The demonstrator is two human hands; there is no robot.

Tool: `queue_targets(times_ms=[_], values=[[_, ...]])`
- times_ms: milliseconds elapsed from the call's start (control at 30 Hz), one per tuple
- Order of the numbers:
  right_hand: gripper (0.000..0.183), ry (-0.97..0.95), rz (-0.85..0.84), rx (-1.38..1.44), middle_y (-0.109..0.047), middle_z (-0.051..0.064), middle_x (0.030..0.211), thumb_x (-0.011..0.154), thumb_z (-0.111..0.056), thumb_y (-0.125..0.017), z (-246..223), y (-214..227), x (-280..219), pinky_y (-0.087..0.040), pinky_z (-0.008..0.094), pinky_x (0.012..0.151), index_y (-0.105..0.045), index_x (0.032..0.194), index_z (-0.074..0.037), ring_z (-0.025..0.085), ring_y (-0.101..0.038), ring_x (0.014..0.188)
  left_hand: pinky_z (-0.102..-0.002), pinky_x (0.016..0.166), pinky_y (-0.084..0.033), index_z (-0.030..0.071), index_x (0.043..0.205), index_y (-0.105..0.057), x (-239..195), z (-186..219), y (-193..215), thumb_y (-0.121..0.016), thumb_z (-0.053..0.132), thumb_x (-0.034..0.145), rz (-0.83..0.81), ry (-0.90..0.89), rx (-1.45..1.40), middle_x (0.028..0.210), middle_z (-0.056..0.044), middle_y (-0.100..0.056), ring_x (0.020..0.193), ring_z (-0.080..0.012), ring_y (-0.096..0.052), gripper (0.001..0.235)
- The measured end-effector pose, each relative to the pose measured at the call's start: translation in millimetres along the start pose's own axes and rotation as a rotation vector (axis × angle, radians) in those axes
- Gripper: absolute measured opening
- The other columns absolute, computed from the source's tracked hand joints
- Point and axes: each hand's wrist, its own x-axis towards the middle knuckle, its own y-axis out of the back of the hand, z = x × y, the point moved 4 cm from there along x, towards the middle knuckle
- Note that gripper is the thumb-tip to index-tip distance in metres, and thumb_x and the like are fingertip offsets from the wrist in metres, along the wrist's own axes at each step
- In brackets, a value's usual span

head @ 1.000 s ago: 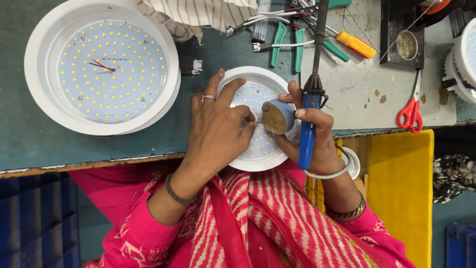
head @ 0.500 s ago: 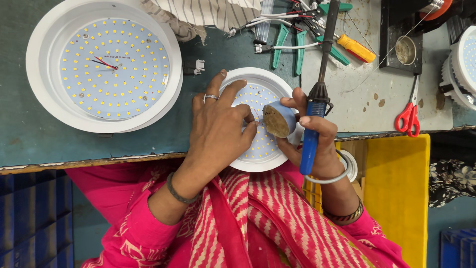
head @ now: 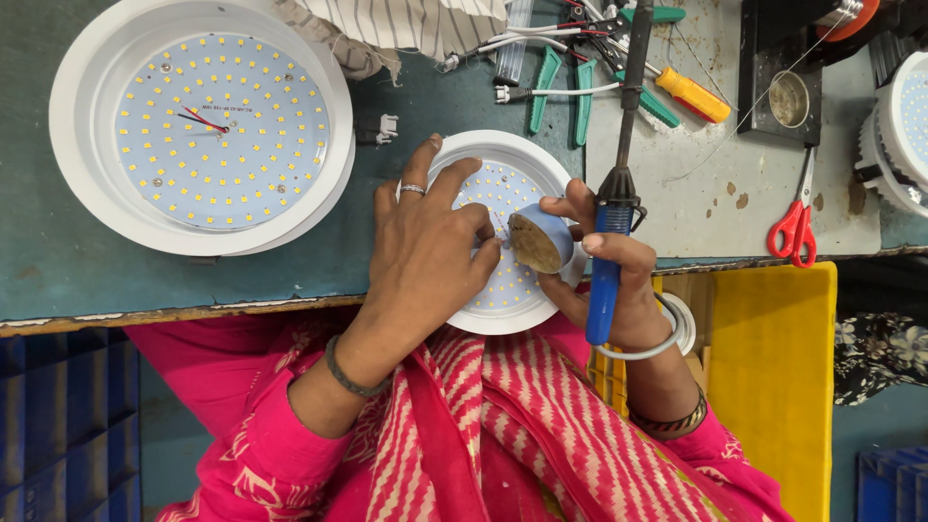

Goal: The person uses a soldering iron to attach wires to LED modules on circular light fixtures. They repeatedly dip the iron into a small container, apply solder to connection points, and move completed units aside on the workbench.

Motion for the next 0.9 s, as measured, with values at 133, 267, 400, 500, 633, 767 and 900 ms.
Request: queue_targets(times_ms=[133,267,400,500,633,767,900], values=[[0.08,-0.015,0.02,-0.009,-0.035,0.02,0.163,0.085,0.014,-0.079,1,-1,1,-0.054,0.05,0.118,-0.026,0.133,-0.022,0.036,-0.056,0.142,-0.06,0.101,-0.032,0.008,0.076,-0.079,-1,0,0,-0.081,0.024,0.074,0.004,-0.007,0.002,0.14,-0.013,-0.059,0.143,-0.0416,-0.035,0.016],[0.079,-0.029,0.041,-0.034,-0.035,0.021,0.163,0.086,0.013,-0.08,3,-2,0,-0.057,0.047,0.112,-0.026,0.132,-0.022,0.035,-0.056,0.142,-0.06,0.1,-0.033,0.009,0.077,-0.079,-1,-1,-1,-0.081,0.024,0.074,0.008,-0.009,0.006,0.14,-0.012,-0.059,0.143,-0.0413,-0.036,0.016],[0.081,-0.018,0.127,-0.055,-0.036,0.017,0.167,0.086,0.012,-0.079,9,7,-5,-0.06,0.042,0.106,-0.026,0.135,-0.025,0.032,-0.058,0.138,-0.059,0.099,-0.033,0.011,0.073,-0.08,-1,-2,-2,-0.081,0.025,0.074,-0.003,0.007,-0.013,0.139,-0.012,-0.06,0.143,-0.0412,-0.035,0.014],[0.09,-0.042,0.322,-0.072,-0.036,0.013,0.164,0.084,0.009,-0.082,15,33,-19,-0.064,0.037,0.102,-0.026,0.143,-0.03,0.029,-0.058,0.138,-0.058,0.098,-0.034,0.011,0.073,-0.08,0,-3,-2,-0.08,0.024,0.074,0.008,0.007,-0.011,0.138,-0.012,-0.061,0.142,-0.0404,-0.037,0.014],[0.092,-0.122,0.535,-0.197,-0.029,0.011,0.172,0.091,0.016,-0.083,26,70,-53,-0.057,0.038,0.111,-0.025,0.145,-0.031,0.025,-0.054,0.138,-0.057,0.098,-0.036,0.01,0.073,-0.079,0,-5,-4,-0.078,0.021,0.073,0.022,0.004,0.007,0.136,-0.014,-0.064,0.142,-0.0405,-0.04,0.012],[0.091,-0.259,0.64,-0.275,-0.02,0.01,0.174,0.097,0.02,-0.083,49,97,-92,-0.056,0.038,0.112,-0.024,0.147,-0.027,0.025,-0.052,0.142,-0.056,0.098,-0.037,0.009,0.075,-0.08,-1,-9,-6,-0.077,0.021,0.074,0.043,-0.018,-0.017,0.133,-0.015,-0.067,0.142,-0.0424,-0.042,0.012],[0.093,-0.345,0.688,-0.287,-0.017,0.01,0.175,0.094,0.022,-0.082,74,111,-118,-0.058,0.034,0.111,-0.024,0.15,-0.024,0.026,-0.051,0.146,-0.055,0.099,-0.037,0.009,0.076,-0.08,-2,-11,-8,-0.076,0.018,0.076,0.063,-0.033,-0.019,0.132,-0.015,-0.068,0.142,-0.0429,-0.044,0.01]])
